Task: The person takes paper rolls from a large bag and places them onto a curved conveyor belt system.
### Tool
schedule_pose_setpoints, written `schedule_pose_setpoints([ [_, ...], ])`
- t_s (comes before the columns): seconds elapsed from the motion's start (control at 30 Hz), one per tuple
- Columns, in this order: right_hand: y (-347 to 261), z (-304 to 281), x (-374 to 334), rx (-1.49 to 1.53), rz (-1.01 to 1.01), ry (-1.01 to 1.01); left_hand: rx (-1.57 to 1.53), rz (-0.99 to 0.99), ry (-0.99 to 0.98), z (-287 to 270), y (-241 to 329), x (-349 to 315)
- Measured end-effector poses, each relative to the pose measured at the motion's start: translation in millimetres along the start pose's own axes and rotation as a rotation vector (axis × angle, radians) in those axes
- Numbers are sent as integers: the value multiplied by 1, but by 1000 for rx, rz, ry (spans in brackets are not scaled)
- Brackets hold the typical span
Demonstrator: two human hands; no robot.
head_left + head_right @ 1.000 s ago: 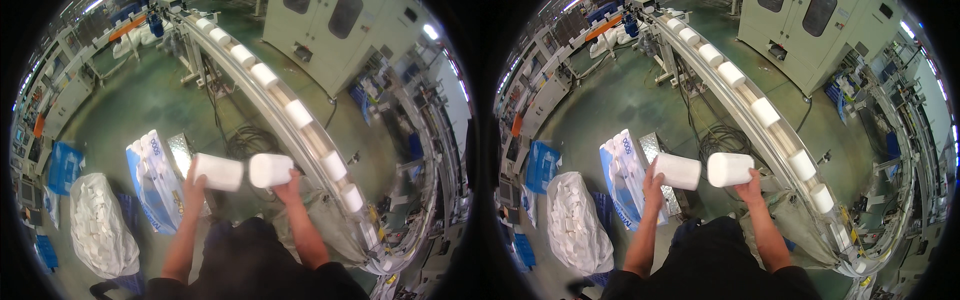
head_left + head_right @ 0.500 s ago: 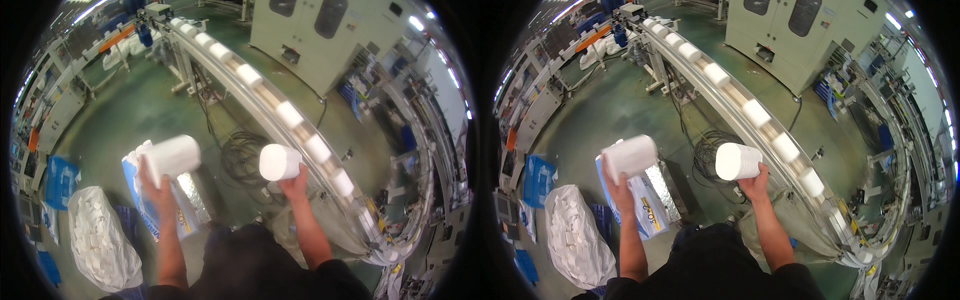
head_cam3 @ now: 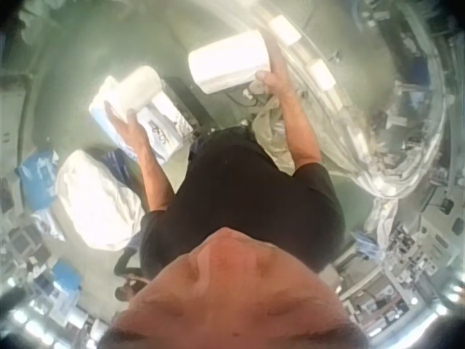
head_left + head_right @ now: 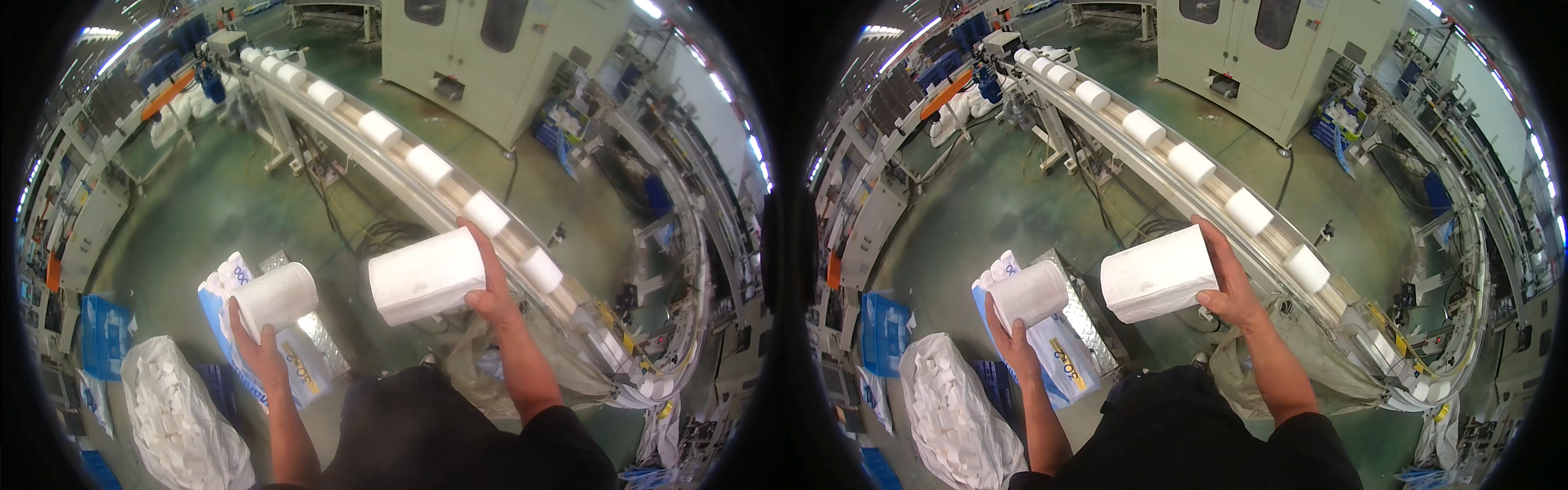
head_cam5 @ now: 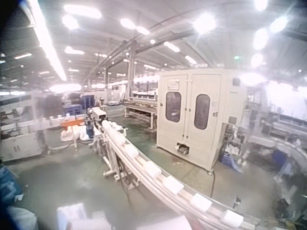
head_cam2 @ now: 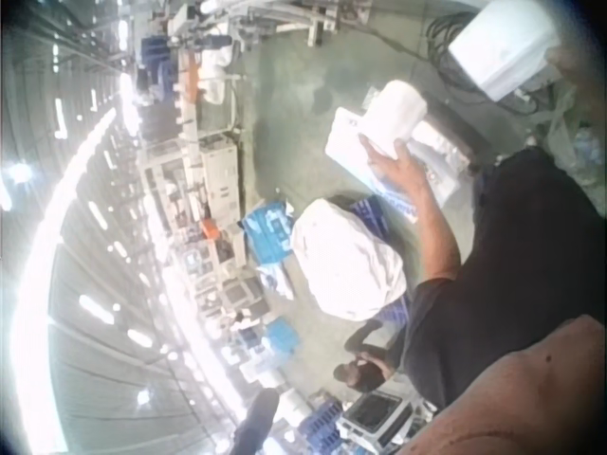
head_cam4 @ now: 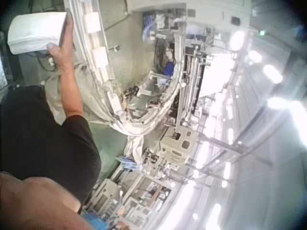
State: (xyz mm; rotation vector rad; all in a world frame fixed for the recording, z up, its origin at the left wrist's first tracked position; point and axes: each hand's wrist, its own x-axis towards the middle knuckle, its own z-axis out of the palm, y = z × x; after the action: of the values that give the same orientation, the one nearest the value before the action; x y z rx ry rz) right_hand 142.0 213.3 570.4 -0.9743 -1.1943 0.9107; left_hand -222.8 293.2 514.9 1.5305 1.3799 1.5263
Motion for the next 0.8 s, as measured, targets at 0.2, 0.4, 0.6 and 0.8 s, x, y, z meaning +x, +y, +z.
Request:
schedule_pose_setpoints([
  [0.2,89,5,2,59,56,16,315,-156,104,-66,-7,-36],
  [0.4,227,-2,-23,-69,542,492,148,-386,30,-76,-114,-91],
  [0.6,431,49,-76,-95,1125,102,220,-778,474,-148,-186,-246],
  [0.8,295,443,-51,311,974,-784,-50,-867,880,-210,-191,-304],
])
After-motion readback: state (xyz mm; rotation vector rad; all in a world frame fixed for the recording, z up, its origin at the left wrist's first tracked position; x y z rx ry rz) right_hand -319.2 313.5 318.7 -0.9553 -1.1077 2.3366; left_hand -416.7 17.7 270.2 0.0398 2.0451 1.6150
